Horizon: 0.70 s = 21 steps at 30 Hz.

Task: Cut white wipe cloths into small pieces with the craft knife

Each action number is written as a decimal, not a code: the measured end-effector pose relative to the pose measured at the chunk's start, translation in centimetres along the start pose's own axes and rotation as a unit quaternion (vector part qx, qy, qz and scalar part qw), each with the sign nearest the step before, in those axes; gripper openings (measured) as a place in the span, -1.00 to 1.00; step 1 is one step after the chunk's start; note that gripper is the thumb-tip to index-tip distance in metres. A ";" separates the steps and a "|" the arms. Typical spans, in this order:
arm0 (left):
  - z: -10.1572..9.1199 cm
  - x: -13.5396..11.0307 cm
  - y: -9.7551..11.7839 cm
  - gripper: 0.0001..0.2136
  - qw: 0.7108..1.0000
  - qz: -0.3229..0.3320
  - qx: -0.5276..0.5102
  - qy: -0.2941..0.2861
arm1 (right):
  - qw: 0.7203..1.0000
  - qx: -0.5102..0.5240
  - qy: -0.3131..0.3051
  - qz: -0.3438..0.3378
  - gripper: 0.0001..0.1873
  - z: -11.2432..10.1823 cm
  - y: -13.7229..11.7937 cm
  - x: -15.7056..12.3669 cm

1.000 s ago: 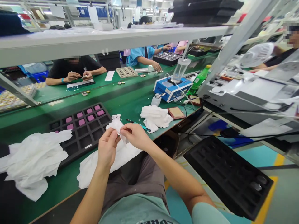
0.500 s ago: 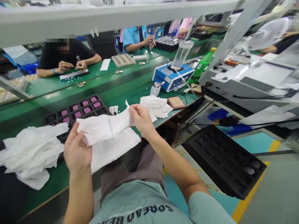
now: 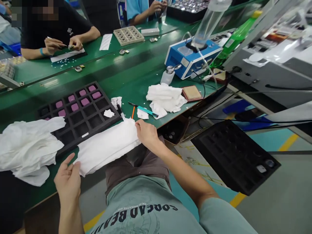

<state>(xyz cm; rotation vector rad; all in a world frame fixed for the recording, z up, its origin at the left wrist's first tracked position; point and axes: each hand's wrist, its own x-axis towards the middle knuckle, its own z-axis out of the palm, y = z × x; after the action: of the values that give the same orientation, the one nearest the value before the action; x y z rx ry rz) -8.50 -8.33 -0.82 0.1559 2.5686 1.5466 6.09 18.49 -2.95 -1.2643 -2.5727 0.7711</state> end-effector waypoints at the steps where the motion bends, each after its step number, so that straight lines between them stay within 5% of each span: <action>1: -0.2 -0.1 0.0 -0.41 1.000 0.001 0.010 -0.008 | 1.000 -0.009 -0.002 0.003 -0.72 -0.1 0.0 0.0; 4: -0.9 -0.4 0.3 -0.39 0.998 -0.002 0.052 -0.037 | 1.000 -0.019 0.003 -0.001 -0.68 -0.3 0.3 0.1; 7: -1.3 -1.1 0.3 -0.38 0.980 0.081 0.183 0.019 | 0.996 -0.010 0.063 -0.054 -0.66 -0.5 1.3 -0.5; 10: -1.1 -1.9 -0.8 -0.42 0.910 0.287 0.291 0.061 | 0.974 0.006 0.111 -0.196 -0.63 -0.9 3.0 -1.6; 13: -0.5 -2.1 -2.8 -0.47 0.816 0.466 0.338 -0.046 | 0.931 -0.025 0.046 -0.360 -0.56 -0.5 5.1 -2.5; 15: -0.2 -1.6 -4.2 -0.52 0.780 0.512 0.344 -0.102 | 0.915 -0.053 0.018 -0.399 -0.60 0.4 6.6 -2.7; 21: -1.0 0.8 -6.4 -0.66 0.789 0.539 0.273 -0.111 | 0.922 0.002 0.077 -0.379 -0.67 2.3 8.4 -2.1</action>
<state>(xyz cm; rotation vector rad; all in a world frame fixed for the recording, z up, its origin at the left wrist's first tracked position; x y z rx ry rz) -9.53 -12.05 -6.11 1.9953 2.6923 0.7086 12.32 20.25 -9.10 -0.2283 -2.5918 0.4771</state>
